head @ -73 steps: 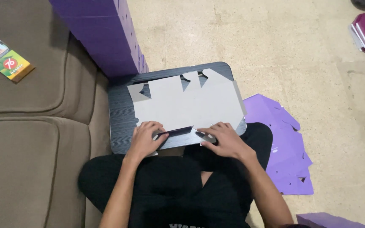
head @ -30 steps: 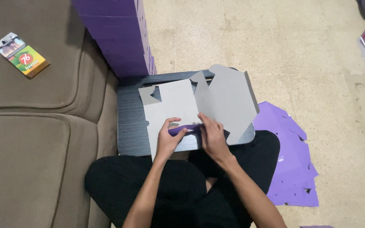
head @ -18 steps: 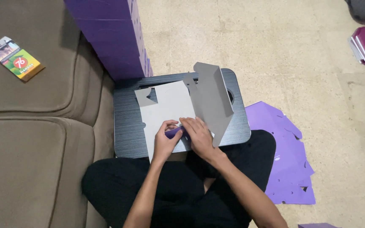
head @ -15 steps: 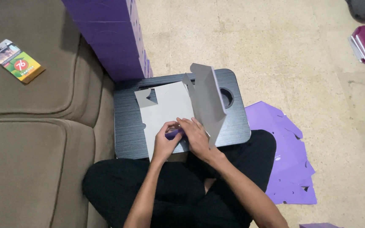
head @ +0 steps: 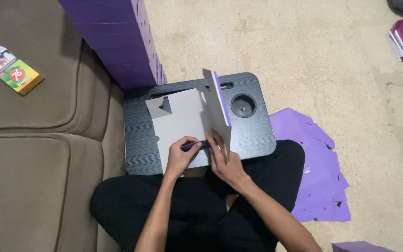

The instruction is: Assembling cardboard boxes by folding pre-cut templates on a portable desk

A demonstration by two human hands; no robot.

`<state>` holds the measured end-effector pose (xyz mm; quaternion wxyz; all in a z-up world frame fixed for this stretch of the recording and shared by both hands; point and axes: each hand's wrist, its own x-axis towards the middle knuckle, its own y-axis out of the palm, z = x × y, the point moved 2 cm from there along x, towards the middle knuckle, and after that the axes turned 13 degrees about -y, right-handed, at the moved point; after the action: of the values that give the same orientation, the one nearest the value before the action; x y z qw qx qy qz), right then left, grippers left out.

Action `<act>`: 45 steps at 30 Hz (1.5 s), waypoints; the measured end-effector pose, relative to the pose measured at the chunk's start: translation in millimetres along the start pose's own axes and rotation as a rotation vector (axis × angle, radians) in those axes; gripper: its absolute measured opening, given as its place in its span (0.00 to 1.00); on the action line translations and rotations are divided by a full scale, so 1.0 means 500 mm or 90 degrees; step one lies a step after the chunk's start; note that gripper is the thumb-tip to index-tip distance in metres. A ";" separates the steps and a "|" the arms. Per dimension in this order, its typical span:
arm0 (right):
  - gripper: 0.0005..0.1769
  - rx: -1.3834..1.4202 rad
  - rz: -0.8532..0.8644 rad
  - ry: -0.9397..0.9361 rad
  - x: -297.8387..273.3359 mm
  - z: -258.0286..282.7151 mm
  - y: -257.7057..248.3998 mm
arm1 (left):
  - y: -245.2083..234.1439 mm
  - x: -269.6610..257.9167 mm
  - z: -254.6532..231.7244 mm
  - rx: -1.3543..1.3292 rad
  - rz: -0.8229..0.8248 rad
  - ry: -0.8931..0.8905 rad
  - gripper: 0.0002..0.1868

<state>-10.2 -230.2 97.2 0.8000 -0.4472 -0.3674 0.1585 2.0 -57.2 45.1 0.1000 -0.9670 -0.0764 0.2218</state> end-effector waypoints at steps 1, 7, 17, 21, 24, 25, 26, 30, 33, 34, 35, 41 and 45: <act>0.31 0.000 -0.001 0.001 -0.009 -0.020 0.020 | -0.003 -0.004 -0.003 0.001 0.000 0.000 0.09; 0.23 -0.148 -0.044 -0.026 -0.021 -0.108 0.075 | -0.070 -0.118 -0.129 0.198 -0.021 0.124 0.33; 0.12 0.047 -0.152 -0.057 0.036 -0.175 0.028 | -0.185 -0.160 -0.112 0.309 -0.079 0.245 0.18; 0.14 0.098 -0.162 -0.097 0.048 -0.145 -0.015 | -0.152 -0.137 -0.069 0.191 -0.198 0.258 0.04; 0.14 0.129 -0.144 -0.113 0.035 -0.139 0.008 | -0.095 -0.115 -0.015 0.193 -0.289 0.326 0.08; 0.14 0.134 -0.141 -0.120 0.042 -0.133 0.003 | -0.080 -0.109 -0.012 0.192 -0.298 0.322 0.08; 0.14 0.149 -0.136 -0.110 0.047 -0.130 -0.001 | -0.064 -0.100 -0.011 0.197 -0.328 0.345 0.10; 0.15 0.130 -0.079 -0.107 0.056 -0.132 -0.020 | -0.017 -0.087 -0.049 0.229 -0.359 0.385 0.20; 0.10 0.069 -0.054 -0.125 0.056 -0.104 -0.035 | 0.003 -0.069 -0.030 0.275 -0.410 0.412 0.17; 0.10 0.071 -0.048 -0.121 0.053 -0.103 -0.032 | 0.007 -0.065 -0.028 0.275 -0.406 0.406 0.17; 0.09 0.074 -0.075 -0.111 0.049 -0.102 -0.031 | 0.011 -0.064 -0.026 0.285 -0.412 0.420 0.16; 0.08 0.166 -0.175 -0.095 0.051 -0.121 -0.009 | 0.036 -0.041 -0.028 0.348 -0.426 0.504 0.15; 0.08 0.197 -0.165 -0.100 0.055 -0.118 -0.020 | 0.035 -0.035 -0.027 0.416 -0.441 0.515 0.17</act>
<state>50.9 -254.9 98.3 0.8417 -0.2541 -0.4543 0.1435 -5.7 -79.6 60.2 0.4776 -0.8129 -0.2698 -0.1955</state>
